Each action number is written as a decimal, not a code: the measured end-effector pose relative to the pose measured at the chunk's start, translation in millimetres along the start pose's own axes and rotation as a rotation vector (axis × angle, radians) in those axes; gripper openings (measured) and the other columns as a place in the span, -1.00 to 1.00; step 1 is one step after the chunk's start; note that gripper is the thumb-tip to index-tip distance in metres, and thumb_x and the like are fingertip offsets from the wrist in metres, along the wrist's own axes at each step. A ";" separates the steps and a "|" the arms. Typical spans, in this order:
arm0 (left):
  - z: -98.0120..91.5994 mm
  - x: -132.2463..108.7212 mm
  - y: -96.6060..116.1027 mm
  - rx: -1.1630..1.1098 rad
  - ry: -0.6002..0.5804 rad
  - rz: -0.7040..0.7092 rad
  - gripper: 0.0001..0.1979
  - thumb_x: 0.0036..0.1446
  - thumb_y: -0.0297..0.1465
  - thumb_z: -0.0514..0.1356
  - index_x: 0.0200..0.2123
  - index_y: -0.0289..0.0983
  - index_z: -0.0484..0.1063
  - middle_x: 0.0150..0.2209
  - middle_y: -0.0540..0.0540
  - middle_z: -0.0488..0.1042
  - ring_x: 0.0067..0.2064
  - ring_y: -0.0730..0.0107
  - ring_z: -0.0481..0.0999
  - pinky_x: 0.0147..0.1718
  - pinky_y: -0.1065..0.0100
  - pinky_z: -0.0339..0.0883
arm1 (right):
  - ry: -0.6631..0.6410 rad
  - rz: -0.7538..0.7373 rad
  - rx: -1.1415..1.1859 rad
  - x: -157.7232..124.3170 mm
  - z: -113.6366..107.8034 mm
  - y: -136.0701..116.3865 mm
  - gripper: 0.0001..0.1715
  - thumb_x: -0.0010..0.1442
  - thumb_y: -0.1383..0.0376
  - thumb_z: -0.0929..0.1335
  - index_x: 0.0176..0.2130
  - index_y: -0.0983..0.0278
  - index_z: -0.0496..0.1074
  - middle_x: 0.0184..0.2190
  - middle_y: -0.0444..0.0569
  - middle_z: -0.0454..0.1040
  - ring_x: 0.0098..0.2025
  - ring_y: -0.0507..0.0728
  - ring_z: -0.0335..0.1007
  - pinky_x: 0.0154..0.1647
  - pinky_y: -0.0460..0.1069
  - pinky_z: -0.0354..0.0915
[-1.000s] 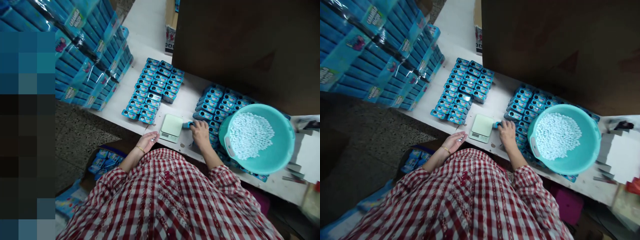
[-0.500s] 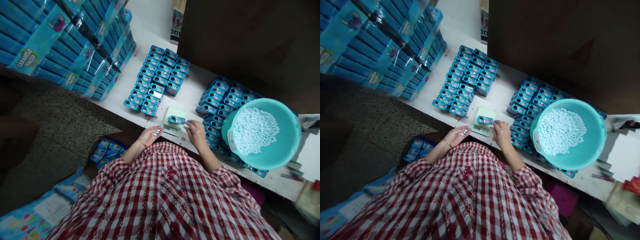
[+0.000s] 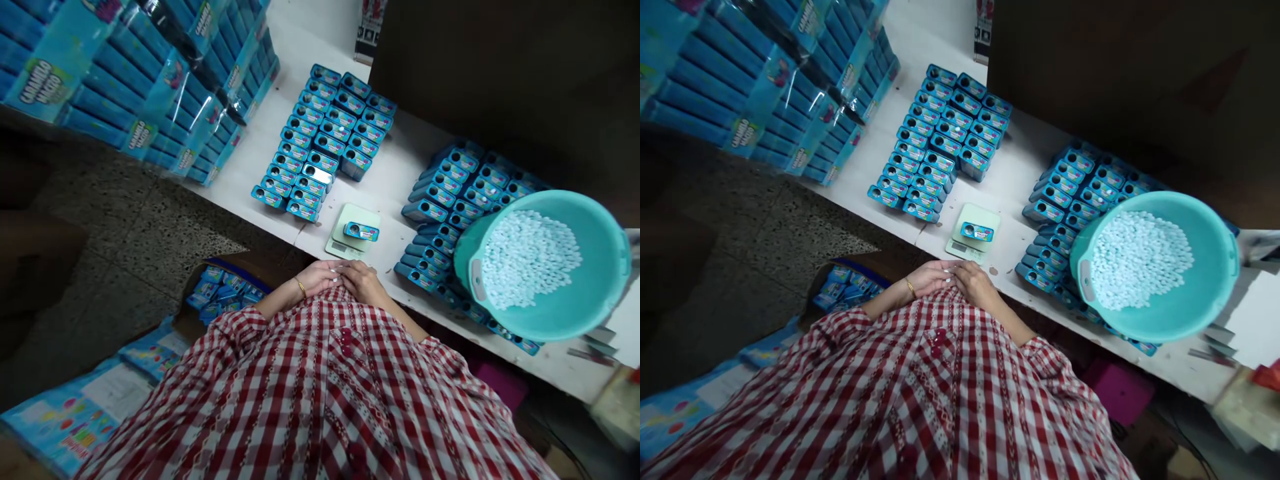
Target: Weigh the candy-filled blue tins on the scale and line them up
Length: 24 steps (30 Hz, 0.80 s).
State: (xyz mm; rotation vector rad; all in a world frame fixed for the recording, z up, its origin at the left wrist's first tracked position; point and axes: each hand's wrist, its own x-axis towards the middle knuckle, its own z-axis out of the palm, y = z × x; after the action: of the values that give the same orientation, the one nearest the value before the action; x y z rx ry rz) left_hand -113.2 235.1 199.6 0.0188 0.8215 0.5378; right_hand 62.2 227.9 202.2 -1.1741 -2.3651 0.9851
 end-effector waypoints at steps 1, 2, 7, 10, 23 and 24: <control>0.4 0.0 0.3 -0.001 -0.004 -0.006 -0.64 -0.13 -0.70 0.17 -0.20 -0.39 0.48 -0.20 -0.21 0.53 -0.14 0.35 0.49 0.00 0.26 0.23 | 0.009 0.002 0.010 -1.3 -1.0 0.7 -0.69 0.25 0.30 0.20 -0.06 0.22 0.40 -0.18 0.07 0.41 -0.10 0.14 0.32 -0.11 0.08 0.35; 1.5 0.0 1.1 -0.001 -0.001 -0.014 -0.64 -0.13 -0.71 0.17 -0.21 -0.38 0.49 -0.21 -0.20 0.54 -0.15 0.36 0.49 0.00 0.26 0.23 | 0.017 0.009 0.020 -2.0 -2.0 0.8 -0.69 0.24 0.31 0.20 -0.06 0.22 0.40 -0.18 0.07 0.41 -0.10 0.13 0.33 -0.11 0.07 0.35; 14.5 1.7 10.6 -0.032 0.040 0.037 -0.66 -0.11 -0.73 0.14 -0.25 -0.38 0.51 -0.22 -0.20 0.54 -0.18 0.41 0.50 0.00 0.29 0.24 | 0.092 0.079 0.053 6.1 -12.0 -2.0 -0.75 0.22 0.34 0.21 -0.14 0.27 0.41 -0.22 0.06 0.42 -0.11 0.11 0.32 -0.09 0.05 0.33; 24.4 6.5 18.1 -0.077 0.057 0.106 -0.69 -0.12 -0.74 0.13 -0.30 -0.41 0.52 -0.29 -0.19 0.55 -0.24 0.43 0.51 0.03 0.28 0.22 | 0.157 0.100 0.081 17.9 -23.7 -1.7 -0.80 0.22 0.32 0.22 -0.22 0.26 0.41 -0.25 0.04 0.44 -0.14 0.10 0.34 -0.10 0.04 0.32; 23.7 8.0 44.2 -0.078 0.247 0.277 -0.73 -0.11 -0.73 0.11 -0.31 -0.47 0.48 -0.32 -0.24 0.55 -0.20 0.32 0.54 0.05 0.22 0.25 | 0.269 0.206 -0.188 41.6 -48.7 32.4 -0.70 0.21 0.31 0.24 -0.07 0.28 0.41 -0.14 0.07 0.42 -0.12 0.13 0.33 -0.09 0.01 0.30; 21.8 6.5 43.1 -0.082 0.255 0.276 -0.73 -0.11 -0.73 0.10 -0.31 -0.47 0.48 -0.32 -0.24 0.55 -0.19 0.32 0.54 0.05 0.22 0.25 | 0.256 0.220 -0.231 39.4 -47.9 32.6 -0.69 0.22 0.30 0.23 -0.07 0.29 0.41 -0.16 0.07 0.43 -0.12 0.14 0.32 -0.09 0.02 0.29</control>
State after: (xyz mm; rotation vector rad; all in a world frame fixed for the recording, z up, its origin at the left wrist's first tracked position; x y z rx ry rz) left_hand -113.7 279.6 219.6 -0.0118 1.0525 0.8462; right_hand 83.1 294.0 212.6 -1.5715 -2.2213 0.5883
